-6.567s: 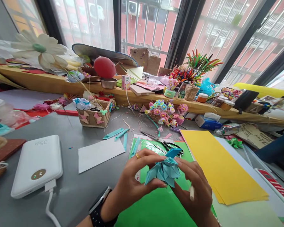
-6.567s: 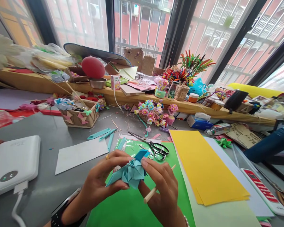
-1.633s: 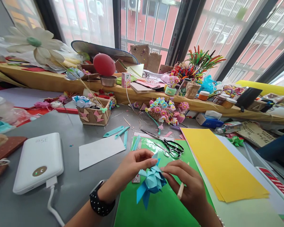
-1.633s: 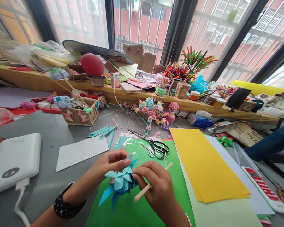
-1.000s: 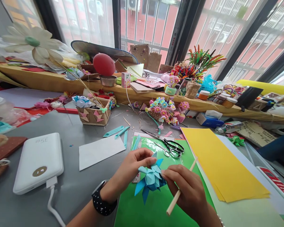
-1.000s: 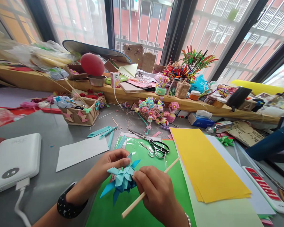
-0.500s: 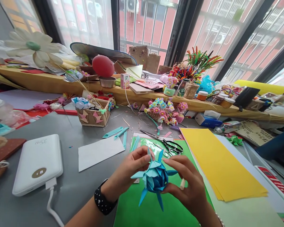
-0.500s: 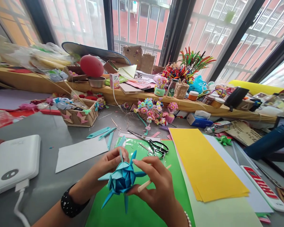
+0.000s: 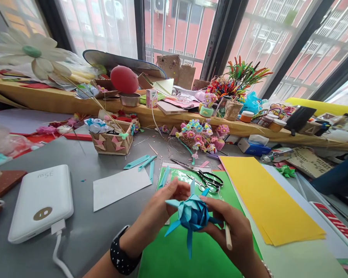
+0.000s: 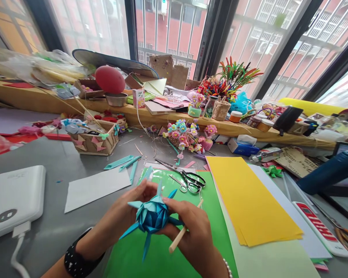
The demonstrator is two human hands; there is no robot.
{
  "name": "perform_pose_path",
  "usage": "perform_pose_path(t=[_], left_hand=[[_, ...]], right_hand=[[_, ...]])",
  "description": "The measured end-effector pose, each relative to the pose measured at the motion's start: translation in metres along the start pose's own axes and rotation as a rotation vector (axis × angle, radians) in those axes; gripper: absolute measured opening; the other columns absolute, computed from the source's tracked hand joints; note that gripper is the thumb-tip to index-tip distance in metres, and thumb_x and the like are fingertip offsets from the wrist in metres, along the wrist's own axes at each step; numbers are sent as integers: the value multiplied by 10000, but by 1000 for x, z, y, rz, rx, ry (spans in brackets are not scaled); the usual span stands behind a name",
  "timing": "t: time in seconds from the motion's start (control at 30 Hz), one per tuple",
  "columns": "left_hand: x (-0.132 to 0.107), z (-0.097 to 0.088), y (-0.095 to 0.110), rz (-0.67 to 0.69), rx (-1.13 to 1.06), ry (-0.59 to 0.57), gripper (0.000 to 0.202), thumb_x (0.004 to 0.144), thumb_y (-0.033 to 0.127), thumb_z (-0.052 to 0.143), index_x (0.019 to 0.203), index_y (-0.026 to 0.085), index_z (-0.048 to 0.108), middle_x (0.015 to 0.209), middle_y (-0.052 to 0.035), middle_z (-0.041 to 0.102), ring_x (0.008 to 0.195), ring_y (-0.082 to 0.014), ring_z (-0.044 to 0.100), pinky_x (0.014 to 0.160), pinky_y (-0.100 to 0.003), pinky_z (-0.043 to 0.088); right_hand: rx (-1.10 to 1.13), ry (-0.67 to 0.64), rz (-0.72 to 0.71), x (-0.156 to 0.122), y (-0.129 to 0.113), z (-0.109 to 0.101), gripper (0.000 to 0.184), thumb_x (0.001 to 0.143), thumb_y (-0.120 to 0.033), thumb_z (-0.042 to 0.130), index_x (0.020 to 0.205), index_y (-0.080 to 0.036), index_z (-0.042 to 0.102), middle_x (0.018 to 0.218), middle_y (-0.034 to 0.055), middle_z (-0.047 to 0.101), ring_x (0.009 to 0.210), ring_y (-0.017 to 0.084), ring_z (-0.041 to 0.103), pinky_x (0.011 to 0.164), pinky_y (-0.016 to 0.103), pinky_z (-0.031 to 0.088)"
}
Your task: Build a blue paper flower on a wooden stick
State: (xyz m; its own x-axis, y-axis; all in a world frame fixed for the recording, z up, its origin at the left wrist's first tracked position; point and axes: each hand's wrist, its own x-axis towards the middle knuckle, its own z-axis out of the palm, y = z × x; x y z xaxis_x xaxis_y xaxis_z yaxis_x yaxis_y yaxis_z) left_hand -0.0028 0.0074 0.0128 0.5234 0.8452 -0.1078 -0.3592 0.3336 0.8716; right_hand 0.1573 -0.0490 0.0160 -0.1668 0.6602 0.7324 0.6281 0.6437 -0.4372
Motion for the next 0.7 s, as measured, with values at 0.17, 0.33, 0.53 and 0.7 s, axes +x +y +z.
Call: perform_pose_path(t=[0.17, 0.33, 0.53, 0.7], left_hand=[[-5, -3, 4, 366, 167, 38, 405, 784, 503, 528, 1046, 197, 573, 1017, -58, 575, 828, -163, 566, 757, -263, 468], [-10, -2, 4, 450, 483, -69, 384, 733, 291, 672, 1101, 266, 565, 1082, -25, 528, 934, -170, 558, 843, -250, 460], [-7, -4, 3, 430, 493, -32, 344, 730, 186, 670, 1063, 250, 610, 989, -17, 523, 858, -146, 587, 793, -226, 492], [-7, -7, 6, 407, 430, -68, 368, 735, 169, 660, 1075, 301, 614, 1155, -22, 470, 938, -157, 568, 825, -233, 492]], right_hand=[[-212, 184, 168, -10, 7, 4, 306, 815, -434, 544, 1035, -223, 568, 769, 20, 704, 583, 128, 632, 489, 196, 490], [-215, 214, 211, -12, 9, 8, 296, 816, -415, 551, 1035, -218, 575, 788, 27, 697, 537, 122, 589, 495, 213, 473], [-145, 121, 195, -8, 9, 5, 310, 803, -387, 575, 1061, -216, 569, 758, 7, 679, 446, 95, 472, 456, 203, 447], [-88, 93, 209, -6, 11, 3, 328, 826, -369, 537, 1108, -205, 572, 682, -7, 653, 470, 99, 506, 448, 190, 435]])
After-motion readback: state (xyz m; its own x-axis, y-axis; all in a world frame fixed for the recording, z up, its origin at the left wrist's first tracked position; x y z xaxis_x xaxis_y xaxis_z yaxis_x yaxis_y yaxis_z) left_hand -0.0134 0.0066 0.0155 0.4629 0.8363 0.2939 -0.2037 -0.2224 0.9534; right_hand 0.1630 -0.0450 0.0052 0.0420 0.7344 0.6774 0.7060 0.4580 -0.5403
